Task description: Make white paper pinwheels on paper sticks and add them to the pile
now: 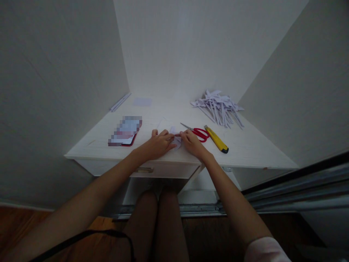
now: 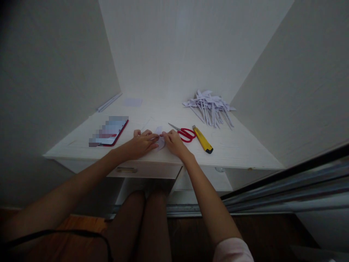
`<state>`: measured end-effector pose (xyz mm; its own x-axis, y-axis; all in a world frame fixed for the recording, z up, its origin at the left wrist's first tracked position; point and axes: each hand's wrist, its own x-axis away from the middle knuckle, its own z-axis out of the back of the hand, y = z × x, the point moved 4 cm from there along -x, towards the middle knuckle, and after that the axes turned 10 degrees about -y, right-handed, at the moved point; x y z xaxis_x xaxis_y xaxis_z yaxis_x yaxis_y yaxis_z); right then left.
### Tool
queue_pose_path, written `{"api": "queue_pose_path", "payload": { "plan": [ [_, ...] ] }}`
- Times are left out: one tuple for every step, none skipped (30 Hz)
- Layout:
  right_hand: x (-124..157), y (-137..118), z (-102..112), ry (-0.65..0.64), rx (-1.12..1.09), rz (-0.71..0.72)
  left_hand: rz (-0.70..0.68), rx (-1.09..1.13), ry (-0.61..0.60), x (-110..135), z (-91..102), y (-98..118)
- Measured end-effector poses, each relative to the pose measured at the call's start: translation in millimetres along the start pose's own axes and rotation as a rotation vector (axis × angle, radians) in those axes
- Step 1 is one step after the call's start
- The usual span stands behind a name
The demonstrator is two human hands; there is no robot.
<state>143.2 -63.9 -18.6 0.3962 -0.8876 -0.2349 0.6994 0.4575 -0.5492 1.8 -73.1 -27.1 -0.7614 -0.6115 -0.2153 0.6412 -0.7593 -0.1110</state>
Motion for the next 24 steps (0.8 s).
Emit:
{"api": "queue_pose_path", "payload": {
  "plan": [
    [-0.1,-0.7,-1.0,-0.010,0.020,-0.003,0.005,-0.001,0.000,0.4,0.0,0.2],
    [-0.4,-1.3,-1.9,-0.020,0.035,-0.003,0.010,0.000,-0.002,0.7,0.0,0.4],
    [-0.9,-1.8,-2.8,-0.027,0.047,-0.001,0.014,0.002,-0.004,0.8,0.0,0.6],
    [-1.5,-2.2,-3.6,-0.032,0.054,0.004,0.015,0.003,-0.005,0.8,0.1,0.9],
    [-2.0,-2.5,-4.3,-0.034,0.060,0.011,0.013,0.006,-0.005,0.6,0.1,1.1],
    [-2.3,-2.6,-4.9,-0.035,0.066,0.016,0.010,0.010,-0.004,0.3,0.2,1.2],
    [-2.4,-2.5,-5.3,-0.033,0.075,0.018,0.005,0.017,0.000,-0.2,0.3,1.2],
    [-2.3,-2.4,-5.7,-0.033,0.086,0.023,-0.003,0.028,0.003,-0.6,0.4,1.0],
    [-2.0,-2.4,-6.0,-0.034,0.099,0.027,-0.012,0.041,0.005,-0.9,0.6,0.7],
    [-1.6,-2.2,-6.0,-0.032,0.112,0.025,-0.018,0.055,0.010,-0.9,1.0,0.2],
    [-1.2,-1.9,-5.9,-0.031,0.127,0.015,-0.022,0.071,0.016,-0.5,1.8,-0.5],
    [-0.9,-1.6,-5.5,-0.030,0.144,-0.003,-0.016,0.088,0.029,0.5,3.3,-1.4],
    [-0.7,-1.3,-5.0,-0.028,0.162,-0.027,0.000,0.104,0.048,2.2,5.3,-2.8],
    [-0.8,-1.4,-4.4,-0.027,0.180,-0.056,0.026,0.122,0.074,4.5,8.0,-4.4],
    [-1.1,-1.8,-3.7,-0.025,0.194,-0.085,0.058,0.138,0.105,7.5,11.0,-6.1],
    [-1.7,-2.9,-3.1,-0.026,0.200,-0.107,0.088,0.150,0.133,10.9,13.9,-7.5],
    [-2.4,-4.4,-2.7,-0.029,0.194,-0.128,0.110,0.157,0.154,14.4,16.3,-8.3],
    [-3.2,-5.9,-2.3,-0.033,0.177,-0.152,0.115,0.158,0.162,17.6,17.8,-8.2],
    [-3.8,-7.6,-2.1,-0.039,0.155,-0.177,0.101,0.154,0.155,20.2,18.4,-7.3],
    [-4.1,-9.1,-2.0,-0.043,0.132,-0.203,0.075,0.146,0.137,22.2,18.0,-5.7],
    [-3.9,-10.4,-2.0,-0.047,0.110,-0.233,0.046,0.133,0.112,23.4,16.9,-3.9],
    [-3.2,-11.4,-2.0,-0.051,0.097,-0.263,0.023,0.118,0.088,24.0,15.6,-2.4],
    [-2.1,-12.5,-1.9,-0.054,0.097,-0.286,0.015,0.101,0.070,24.0,14.4,-1.5],
    [-0.9,-13.9,-1.9,-0.063,0.119,-0.294,0.018,0.082,0.055,23.5,13.5,-1.0]
  ]
}}
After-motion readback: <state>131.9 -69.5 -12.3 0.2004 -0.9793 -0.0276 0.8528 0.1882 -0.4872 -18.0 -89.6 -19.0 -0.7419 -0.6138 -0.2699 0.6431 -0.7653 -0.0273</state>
